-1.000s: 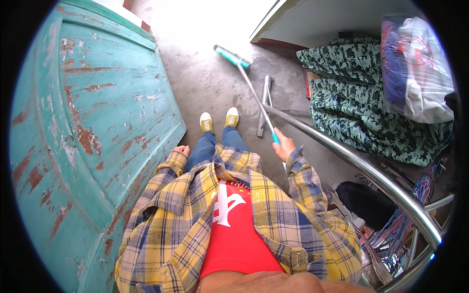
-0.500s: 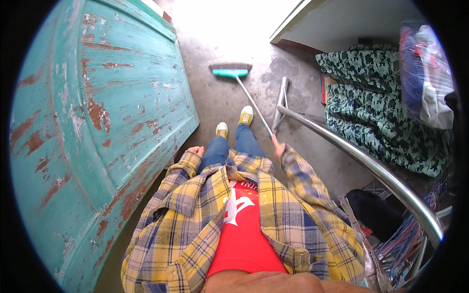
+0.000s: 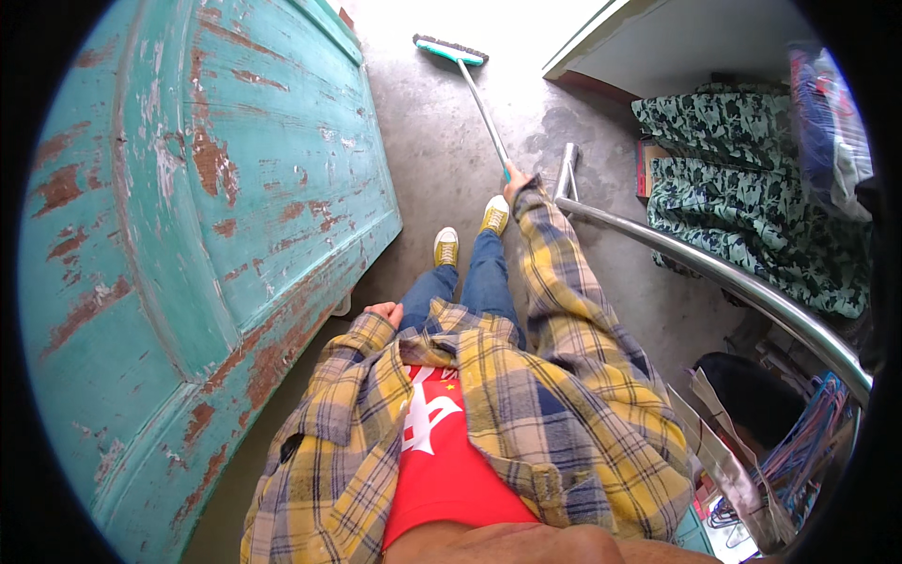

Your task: The person sweeps a concrete floor with a long-handled broom, moving debris toward a doorway. The person navigates around a bed, a clothes rack, and stacked boxes while sweeping.

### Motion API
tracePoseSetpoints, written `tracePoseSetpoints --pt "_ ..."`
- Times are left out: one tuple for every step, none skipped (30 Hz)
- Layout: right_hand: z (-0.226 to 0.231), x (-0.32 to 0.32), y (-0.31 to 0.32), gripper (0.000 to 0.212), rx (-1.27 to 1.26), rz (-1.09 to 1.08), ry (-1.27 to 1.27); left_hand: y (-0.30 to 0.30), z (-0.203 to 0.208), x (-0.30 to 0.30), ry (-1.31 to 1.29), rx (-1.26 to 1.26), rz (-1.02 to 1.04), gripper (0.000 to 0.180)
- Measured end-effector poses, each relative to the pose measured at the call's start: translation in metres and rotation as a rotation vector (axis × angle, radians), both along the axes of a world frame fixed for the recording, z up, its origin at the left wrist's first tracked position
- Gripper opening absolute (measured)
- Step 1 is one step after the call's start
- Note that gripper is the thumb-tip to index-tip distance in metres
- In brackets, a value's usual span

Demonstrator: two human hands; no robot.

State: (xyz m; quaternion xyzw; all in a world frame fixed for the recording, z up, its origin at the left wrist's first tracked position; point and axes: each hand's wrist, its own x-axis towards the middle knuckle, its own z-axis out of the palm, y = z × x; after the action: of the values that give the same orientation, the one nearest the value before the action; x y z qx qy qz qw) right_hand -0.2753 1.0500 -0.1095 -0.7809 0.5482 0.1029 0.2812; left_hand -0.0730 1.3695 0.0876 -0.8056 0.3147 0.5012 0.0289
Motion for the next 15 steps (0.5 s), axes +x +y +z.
tracePoseSetpoints --pt "-0.014 0.006 -0.003 0.057 0.014 0.0 0.021 0.003 0.001 0.005 -0.002 -0.007 0.025 0.031" --pt "-0.024 0.002 0.002 0.058 0.035 -0.005 0.04 0.008 0.001 0.01 -0.016 -0.023 0.035 0.031" --pt "-0.027 -0.01 0.014 0.059 0.065 -0.02 0.068 0.011 0.001 0.014 -0.012 -0.048 0.045 0.031" --pt "-0.027 -0.032 0.034 0.06 0.1 -0.039 0.092 0.014 -0.001 0.018 -0.009 -0.079 0.052 0.031" --pt "-0.024 -0.06 0.063 0.061 0.136 -0.054 0.122 0.017 -0.005 0.02 -0.002 -0.11 0.063 0.031" --pt "-0.018 -0.093 0.098 0.062 0.179 -0.073 0.156 0.019 -0.01 0.022 0.01 -0.119 0.045 0.033" --pt "-0.009 -0.128 0.135 0.063 0.233 -0.096 0.188 0.021 -0.014 0.023 0.022 -0.125 0.027 0.034" --pt "0.003 -0.162 0.173 0.064 0.28 -0.117 0.225 0.022 -0.018 0.024 0.028 -0.125 0.001 0.036" --pt "0.016 -0.195 0.211 0.065 0.326 -0.144 0.258 0.023 -0.025 0.025 0.043 -0.181 -0.018 0.035" --pt "0.031 -0.224 0.246 0.067 0.364 -0.18 0.287 0.024 -0.029 0.024 0.064 -0.179 -0.041 0.034" --pt "0.051 -0.25 0.277 0.068 0.378 -0.203 0.327 0.024 -0.034 0.023 0.069 -0.183 -0.07 0.034" --pt "0.072 -0.271 0.303 0.07 0.374 -0.204 0.363 0.026 -0.037 0.022 0.053 -0.19 -0.111 0.033" --pt "0.098 -0.286 0.328 0.074 0.243 -0.102 0.453 0.027 -0.04 0.02 0.078 -0.211 -0.093 0.033" --pt "0.119 -0.293 0.339 0.078 0.304 -0.227 0.375 0.029 -0.042 0.018 0.068 -0.161 -0.134 0.033" --pt "0.149 -0.301 0.351 0.077 0.297 -0.153 0.374 0.031 -0.044 0.016 0.074 -0.158 -0.138 0.032"
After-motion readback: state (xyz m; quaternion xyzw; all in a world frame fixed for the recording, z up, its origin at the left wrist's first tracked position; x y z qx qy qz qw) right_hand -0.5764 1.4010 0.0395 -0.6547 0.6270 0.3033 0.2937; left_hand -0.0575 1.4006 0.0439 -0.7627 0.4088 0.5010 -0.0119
